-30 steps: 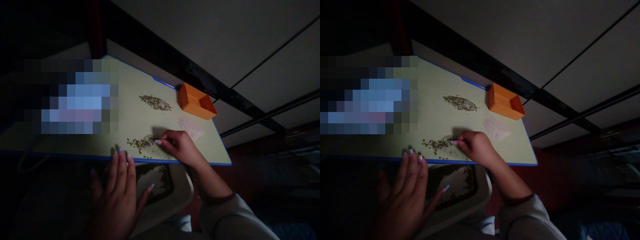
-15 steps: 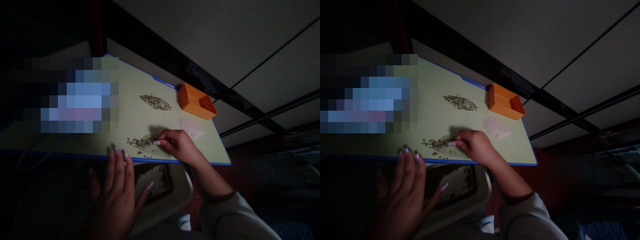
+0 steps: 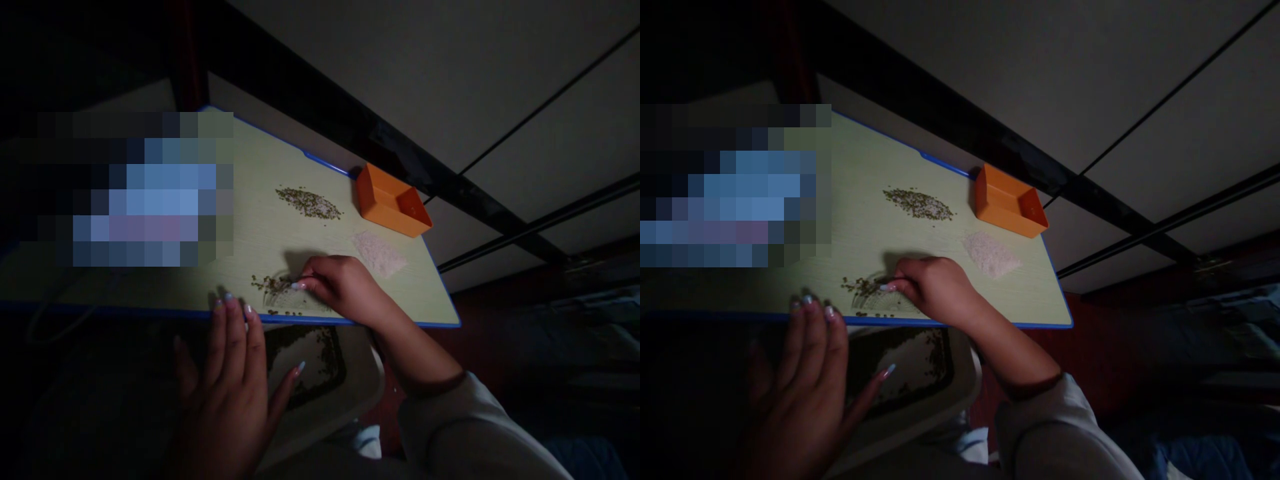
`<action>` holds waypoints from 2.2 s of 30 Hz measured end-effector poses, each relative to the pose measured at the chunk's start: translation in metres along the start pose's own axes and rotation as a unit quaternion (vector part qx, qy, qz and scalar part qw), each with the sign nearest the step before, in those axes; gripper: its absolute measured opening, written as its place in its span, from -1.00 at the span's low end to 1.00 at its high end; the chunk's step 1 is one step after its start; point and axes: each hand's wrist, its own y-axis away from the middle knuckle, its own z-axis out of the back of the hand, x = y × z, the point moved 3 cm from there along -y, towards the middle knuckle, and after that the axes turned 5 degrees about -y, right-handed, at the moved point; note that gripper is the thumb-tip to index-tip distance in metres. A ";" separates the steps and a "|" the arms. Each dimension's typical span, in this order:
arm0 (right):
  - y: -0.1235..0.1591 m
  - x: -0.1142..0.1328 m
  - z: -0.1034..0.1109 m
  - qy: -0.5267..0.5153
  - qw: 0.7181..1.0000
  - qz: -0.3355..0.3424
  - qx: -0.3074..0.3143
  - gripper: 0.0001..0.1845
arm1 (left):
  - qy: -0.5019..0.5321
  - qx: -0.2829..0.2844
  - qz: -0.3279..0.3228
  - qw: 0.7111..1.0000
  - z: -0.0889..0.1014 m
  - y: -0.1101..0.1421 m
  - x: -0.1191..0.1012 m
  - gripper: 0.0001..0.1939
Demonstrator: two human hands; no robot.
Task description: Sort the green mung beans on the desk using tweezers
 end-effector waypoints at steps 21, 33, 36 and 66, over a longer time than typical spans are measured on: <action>0.015 -0.007 0.004 -0.068 0.997 0.016 -0.036 -0.79 | 0.002 0.002 -0.001 1.000 0.002 -0.001 -0.002 -0.15; 0.058 -0.042 0.044 -0.018 0.964 -0.137 -0.226 -0.73 | 0.010 0.012 -0.004 1.000 0.004 -0.001 -0.001 -0.16; 0.084 -0.065 0.049 -0.010 0.948 -0.208 -0.241 -0.71 | 0.019 0.009 -0.006 1.000 0.005 -0.001 -0.003 -0.18; 0.104 -0.065 0.015 -0.083 0.952 -0.176 -0.237 -0.75 | 0.013 -0.011 -0.042 0.999 0.000 -0.007 0.004 -0.05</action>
